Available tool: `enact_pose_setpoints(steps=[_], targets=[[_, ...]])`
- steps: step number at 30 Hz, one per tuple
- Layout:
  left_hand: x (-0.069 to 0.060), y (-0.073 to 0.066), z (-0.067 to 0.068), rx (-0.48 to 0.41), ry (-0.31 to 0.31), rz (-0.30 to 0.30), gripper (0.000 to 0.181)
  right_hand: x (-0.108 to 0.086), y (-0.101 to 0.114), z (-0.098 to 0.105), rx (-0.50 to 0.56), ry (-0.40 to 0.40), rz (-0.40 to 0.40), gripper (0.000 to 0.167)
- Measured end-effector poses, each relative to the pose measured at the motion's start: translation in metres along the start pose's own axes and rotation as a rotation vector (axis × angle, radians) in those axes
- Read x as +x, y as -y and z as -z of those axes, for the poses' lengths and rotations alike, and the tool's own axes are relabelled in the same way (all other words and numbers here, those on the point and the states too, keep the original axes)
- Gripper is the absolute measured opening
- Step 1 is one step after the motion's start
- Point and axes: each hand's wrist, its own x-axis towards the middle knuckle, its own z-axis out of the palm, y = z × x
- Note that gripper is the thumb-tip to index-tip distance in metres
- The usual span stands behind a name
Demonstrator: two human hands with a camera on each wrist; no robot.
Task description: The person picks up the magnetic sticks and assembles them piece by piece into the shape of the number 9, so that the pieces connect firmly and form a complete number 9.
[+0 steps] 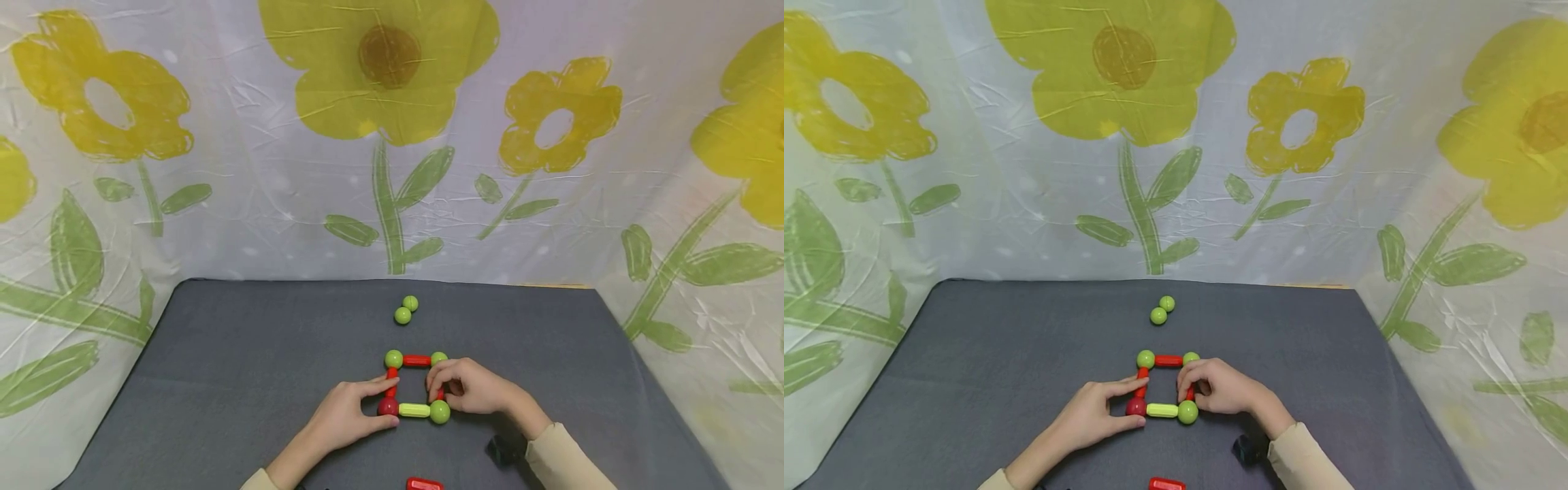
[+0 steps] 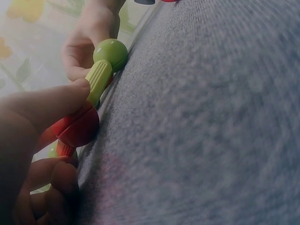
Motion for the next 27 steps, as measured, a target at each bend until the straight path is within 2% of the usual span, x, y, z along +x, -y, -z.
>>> enact_pose_setpoints(steps=[8, 10, 13, 17, 21, 27], targets=[[0.001, -0.002, -0.001, -0.001, 0.008, -0.002, 0.064, -0.003, 0.002, 0.004, 0.066, -0.017, 0.029, 0.038], [0.001, -0.003, -0.001, -0.006, 0.013, -0.001, 0.064, -0.008, 0.003, 0.003, 0.082, -0.065, 0.033, 0.037], [0.001, -0.003, -0.001, -0.014, 0.017, -0.002, 0.063, -0.018, 0.005, 0.0, 0.07, -0.192, 0.012, 0.03], [0.0, -0.003, -0.002, -0.02, 0.02, 0.0, 0.064, -0.03, 0.009, -0.012, -0.004, -0.354, -0.08, 0.018], [-0.001, -0.003, -0.002, -0.011, 0.022, 0.01, 0.064, -0.039, 0.012, -0.025, -0.037, -0.388, -0.147, 0.027], [-0.001, -0.002, -0.002, 0.001, -0.002, 0.023, 0.064, -0.044, 0.012, -0.042, 0.003, -0.417, -0.139, 0.032]])
